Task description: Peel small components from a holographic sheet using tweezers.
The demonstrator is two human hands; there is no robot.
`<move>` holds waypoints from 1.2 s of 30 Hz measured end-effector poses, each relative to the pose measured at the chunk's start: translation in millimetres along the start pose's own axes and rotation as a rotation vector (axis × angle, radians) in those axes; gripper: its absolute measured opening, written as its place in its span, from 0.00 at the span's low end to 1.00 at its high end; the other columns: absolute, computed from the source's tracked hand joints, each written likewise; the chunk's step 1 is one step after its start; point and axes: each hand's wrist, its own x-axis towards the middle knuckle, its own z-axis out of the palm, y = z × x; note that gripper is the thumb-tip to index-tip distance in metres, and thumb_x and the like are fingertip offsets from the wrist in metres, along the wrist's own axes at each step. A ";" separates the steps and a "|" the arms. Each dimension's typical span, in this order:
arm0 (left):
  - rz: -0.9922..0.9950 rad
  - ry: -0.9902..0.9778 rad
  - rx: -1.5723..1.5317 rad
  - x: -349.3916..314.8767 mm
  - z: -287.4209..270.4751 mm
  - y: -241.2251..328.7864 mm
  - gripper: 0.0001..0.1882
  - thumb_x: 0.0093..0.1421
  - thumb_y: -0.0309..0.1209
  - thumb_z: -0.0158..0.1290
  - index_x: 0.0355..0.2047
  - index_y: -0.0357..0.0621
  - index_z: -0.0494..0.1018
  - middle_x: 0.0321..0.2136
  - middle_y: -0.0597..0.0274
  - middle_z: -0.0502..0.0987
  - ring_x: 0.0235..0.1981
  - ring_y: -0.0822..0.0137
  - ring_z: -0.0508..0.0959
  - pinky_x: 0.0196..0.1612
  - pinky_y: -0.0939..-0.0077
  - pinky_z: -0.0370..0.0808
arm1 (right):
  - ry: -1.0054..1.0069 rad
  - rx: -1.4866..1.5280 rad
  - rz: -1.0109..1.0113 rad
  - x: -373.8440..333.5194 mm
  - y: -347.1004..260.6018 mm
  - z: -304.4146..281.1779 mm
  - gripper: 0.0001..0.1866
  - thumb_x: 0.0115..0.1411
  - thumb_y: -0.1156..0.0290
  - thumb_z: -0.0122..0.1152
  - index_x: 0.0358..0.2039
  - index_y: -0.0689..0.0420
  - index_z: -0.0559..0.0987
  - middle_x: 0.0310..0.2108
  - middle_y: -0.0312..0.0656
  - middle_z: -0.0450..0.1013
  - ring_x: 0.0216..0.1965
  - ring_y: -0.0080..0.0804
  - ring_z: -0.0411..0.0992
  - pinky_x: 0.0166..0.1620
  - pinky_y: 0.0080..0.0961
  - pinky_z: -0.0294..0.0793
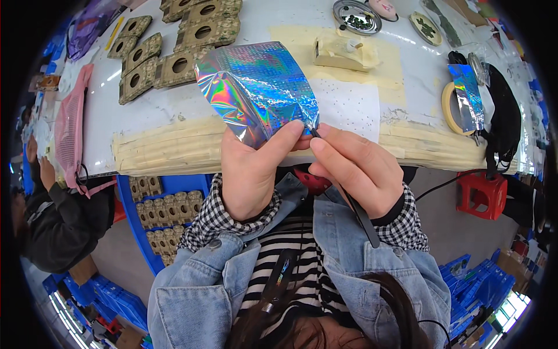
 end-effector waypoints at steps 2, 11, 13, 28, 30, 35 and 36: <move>-0.008 -0.020 -0.010 0.1 -1.8 0.4 0.11 0.59 0.19 0.53 0.43 0.35 0.70 0.36 0.60 0.77 0.36 0.70 0.79 0.40 0.76 0.78 | -0.008 -0.017 -0.023 1.2 -0.2 -0.2 0.19 0.45 0.75 0.69 0.39 0.65 0.79 0.37 0.50 0.75 0.37 0.42 0.78 0.36 0.28 0.81; -0.020 -0.035 -0.030 0.7 -2.4 0.8 0.11 0.59 0.19 0.52 0.44 0.35 0.70 0.37 0.60 0.77 0.37 0.70 0.79 0.41 0.76 0.78 | 0.009 -0.007 -0.062 -0.8 3.1 2.8 0.19 0.44 0.77 0.69 0.39 0.66 0.78 0.37 0.50 0.75 0.38 0.43 0.78 0.37 0.29 0.81; -0.014 -0.032 -0.029 0.3 -1.4 0.9 0.12 0.59 0.18 0.52 0.44 0.35 0.70 0.37 0.60 0.77 0.37 0.70 0.79 0.41 0.76 0.79 | 0.003 0.008 -0.045 -1.6 2.8 2.3 0.19 0.44 0.77 0.70 0.40 0.66 0.78 0.37 0.50 0.75 0.39 0.43 0.78 0.38 0.29 0.81; 0.003 -0.006 0.011 -1.0 1.1 -0.2 0.11 0.59 0.19 0.53 0.43 0.34 0.71 0.35 0.58 0.78 0.34 0.70 0.79 0.39 0.76 0.79 | -0.003 0.130 0.064 -4.8 2.1 -1.6 0.20 0.44 0.77 0.70 0.41 0.64 0.80 0.40 0.50 0.76 0.39 0.42 0.77 0.40 0.31 0.81; 0.018 -0.005 0.014 -1.1 2.2 -0.8 0.11 0.59 0.19 0.53 0.42 0.34 0.71 0.35 0.58 0.78 0.34 0.70 0.79 0.38 0.76 0.79 | 0.002 0.140 0.070 -4.7 2.3 -2.3 0.20 0.44 0.77 0.70 0.41 0.63 0.80 0.40 0.49 0.76 0.39 0.42 0.78 0.40 0.30 0.81; 0.012 -0.013 0.018 -0.8 1.6 -1.4 0.11 0.58 0.19 0.53 0.42 0.34 0.71 0.35 0.58 0.78 0.33 0.69 0.79 0.38 0.75 0.79 | -0.016 0.192 0.142 -3.4 0.1 -5.6 0.19 0.46 0.77 0.69 0.41 0.62 0.80 0.40 0.49 0.76 0.37 0.40 0.78 0.39 0.29 0.80; 0.011 -0.010 0.017 -1.0 1.8 -0.8 0.10 0.58 0.19 0.53 0.42 0.34 0.71 0.34 0.58 0.78 0.33 0.69 0.79 0.38 0.75 0.78 | -0.022 0.204 0.156 -2.8 -0.4 -6.4 0.19 0.46 0.77 0.69 0.42 0.62 0.80 0.40 0.49 0.76 0.37 0.40 0.78 0.38 0.28 0.80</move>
